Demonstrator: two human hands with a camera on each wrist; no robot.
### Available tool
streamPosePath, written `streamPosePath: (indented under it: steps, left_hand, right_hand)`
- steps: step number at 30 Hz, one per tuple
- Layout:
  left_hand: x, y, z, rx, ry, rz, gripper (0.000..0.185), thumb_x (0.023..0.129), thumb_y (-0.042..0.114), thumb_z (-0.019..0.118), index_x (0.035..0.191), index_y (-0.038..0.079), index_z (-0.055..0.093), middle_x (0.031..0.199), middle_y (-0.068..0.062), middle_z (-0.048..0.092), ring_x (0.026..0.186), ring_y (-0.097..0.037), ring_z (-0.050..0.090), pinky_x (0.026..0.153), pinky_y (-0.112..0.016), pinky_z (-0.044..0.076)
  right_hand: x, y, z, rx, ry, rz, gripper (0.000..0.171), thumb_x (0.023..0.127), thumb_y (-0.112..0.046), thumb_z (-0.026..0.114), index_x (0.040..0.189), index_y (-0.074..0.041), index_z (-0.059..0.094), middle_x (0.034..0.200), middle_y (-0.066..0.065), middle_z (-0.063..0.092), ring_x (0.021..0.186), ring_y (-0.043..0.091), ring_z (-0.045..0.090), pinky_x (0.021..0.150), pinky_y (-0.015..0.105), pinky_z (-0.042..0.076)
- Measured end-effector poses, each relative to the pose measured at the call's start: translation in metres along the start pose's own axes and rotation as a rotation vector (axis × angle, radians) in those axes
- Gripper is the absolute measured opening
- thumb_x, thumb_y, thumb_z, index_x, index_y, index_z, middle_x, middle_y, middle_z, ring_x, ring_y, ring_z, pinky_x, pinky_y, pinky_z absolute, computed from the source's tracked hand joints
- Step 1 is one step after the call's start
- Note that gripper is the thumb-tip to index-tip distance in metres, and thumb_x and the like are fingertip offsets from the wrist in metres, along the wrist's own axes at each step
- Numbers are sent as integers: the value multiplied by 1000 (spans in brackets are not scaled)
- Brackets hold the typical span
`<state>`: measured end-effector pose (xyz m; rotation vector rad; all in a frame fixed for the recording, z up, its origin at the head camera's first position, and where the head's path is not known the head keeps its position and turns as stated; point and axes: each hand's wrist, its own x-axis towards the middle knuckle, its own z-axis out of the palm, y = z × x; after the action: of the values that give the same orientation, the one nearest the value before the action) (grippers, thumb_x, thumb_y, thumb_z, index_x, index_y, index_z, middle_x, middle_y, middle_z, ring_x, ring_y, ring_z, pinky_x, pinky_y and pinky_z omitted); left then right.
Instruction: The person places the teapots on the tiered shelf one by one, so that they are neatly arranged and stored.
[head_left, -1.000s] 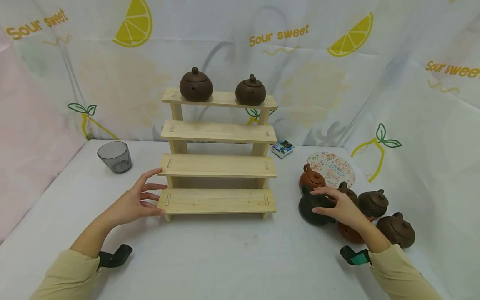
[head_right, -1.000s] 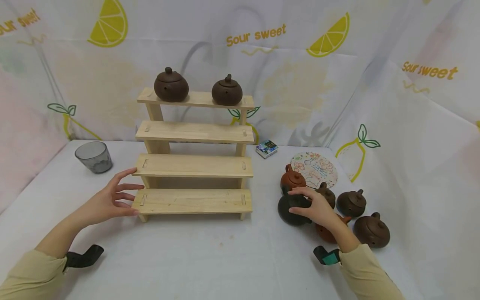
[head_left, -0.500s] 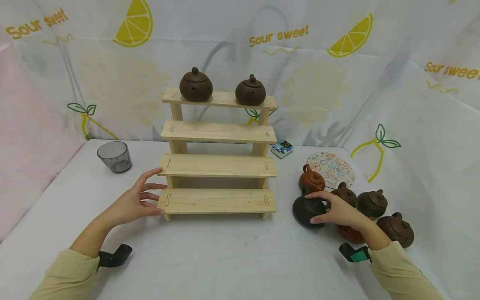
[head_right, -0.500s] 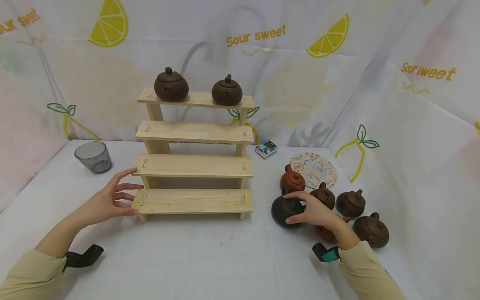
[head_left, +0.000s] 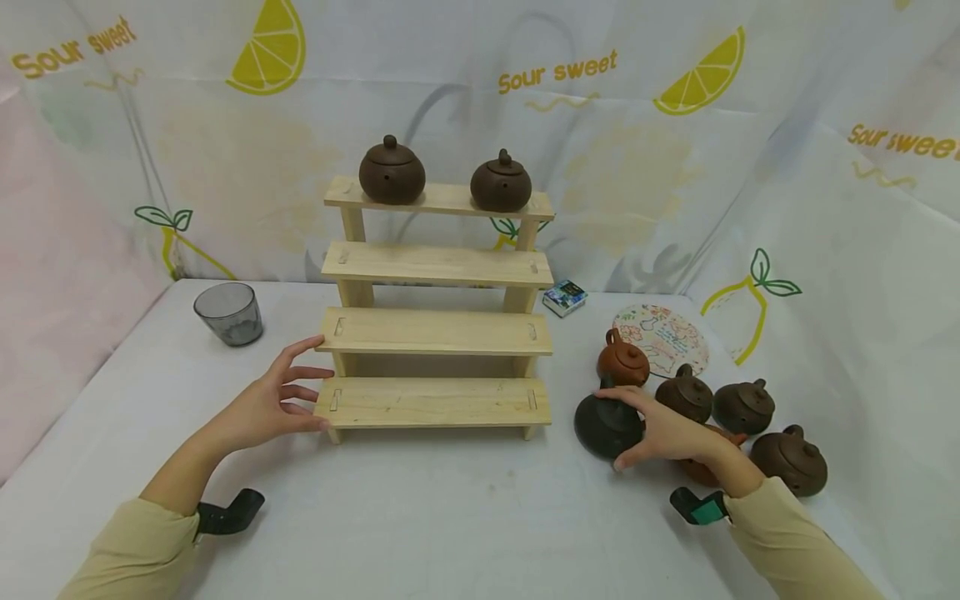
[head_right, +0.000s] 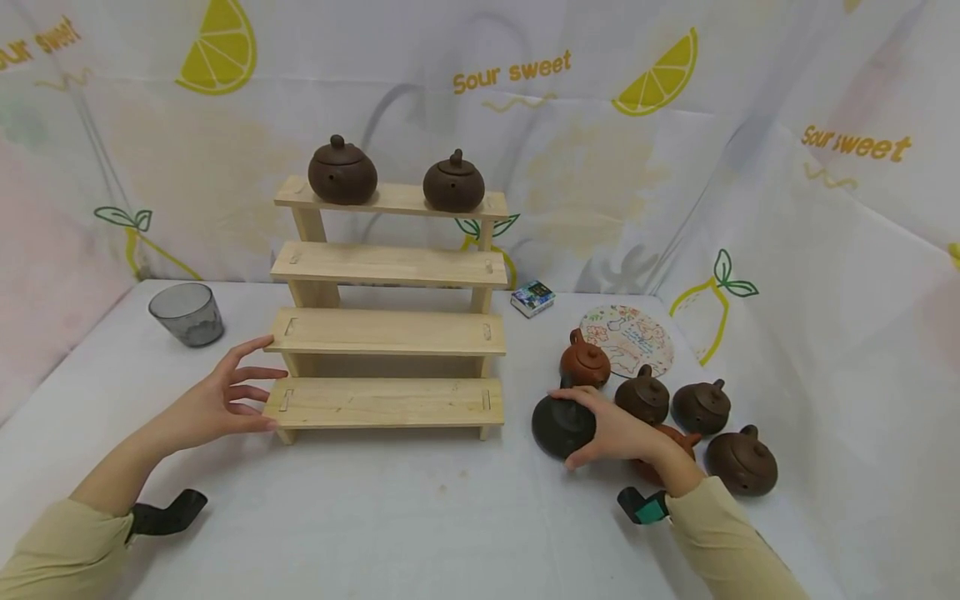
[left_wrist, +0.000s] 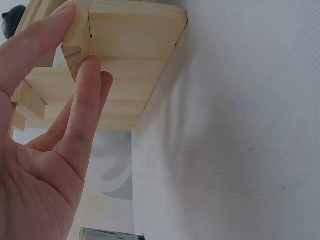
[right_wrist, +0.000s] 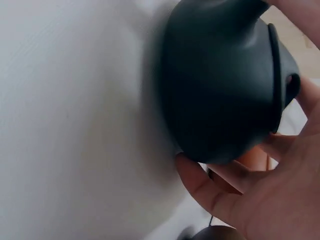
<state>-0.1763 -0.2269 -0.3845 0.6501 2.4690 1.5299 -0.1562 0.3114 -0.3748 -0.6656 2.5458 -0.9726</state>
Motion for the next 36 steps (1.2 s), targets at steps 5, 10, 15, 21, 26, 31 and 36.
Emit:
streamPosePath:
  steps: [5, 10, 15, 21, 26, 31, 36]
  left_hand:
    - [0, 0, -1, 13, 6, -1, 108, 69, 11, 82, 148, 24, 10, 128, -27, 46, 95, -26, 60, 73, -28, 52]
    - [0, 1, -1, 1, 6, 18, 107, 69, 8, 82, 148, 23, 11, 128, -28, 46, 93, -21, 61, 72, -28, 52]
    - [1, 0, 0, -3, 8, 26, 107, 69, 6, 82, 148, 22, 11, 128, -29, 46, 93, -19, 61, 72, -29, 52]
    - [1, 0, 0, -10, 5, 30, 107, 69, 5, 82, 148, 21, 11, 127, -29, 46, 93, -20, 61, 72, -29, 52]
    - [1, -1, 0, -9, 5, 29, 107, 69, 5, 82, 148, 22, 12, 128, -29, 46, 93, -20, 61, 72, -29, 52]
    - [0, -1, 1, -9, 5, 21, 107, 69, 6, 82, 148, 22, 11, 128, -29, 45, 94, -24, 60, 73, -29, 52]
    - [-1, -1, 2, -7, 5, 10, 107, 70, 8, 82, 148, 23, 11, 129, -29, 45, 95, -28, 59, 74, -29, 52]
  right_hand:
    - [7, 2, 5, -48, 55, 9, 85, 65, -34, 85, 136, -15, 43, 128, 15, 37, 110, 33, 40, 84, 50, 38]
    - [10, 0, 9, -68, 118, 13, 80, 63, -37, 86, 130, -18, 48, 121, 11, 40, 103, 29, 44, 80, 45, 41]
    - [11, -2, 9, -32, 145, 29, 78, 63, -34, 86, 129, -18, 48, 125, 14, 42, 106, 30, 43, 82, 48, 39]
    - [8, -13, -1, 6, 172, 56, 78, 66, -32, 85, 132, -20, 46, 131, 12, 41, 113, 31, 39, 87, 52, 36]
    - [9, -29, -17, 21, 200, 59, 76, 67, -30, 84, 132, -20, 45, 132, 11, 39, 113, 31, 39, 87, 51, 36]
    - [10, -48, -32, 57, 222, 81, 76, 69, -26, 83, 134, -17, 44, 135, 16, 34, 113, 34, 37, 87, 50, 36]
    - [14, -67, -43, 94, 219, 82, 75, 72, -23, 81, 136, -16, 42, 136, 17, 31, 111, 36, 36, 81, 45, 42]
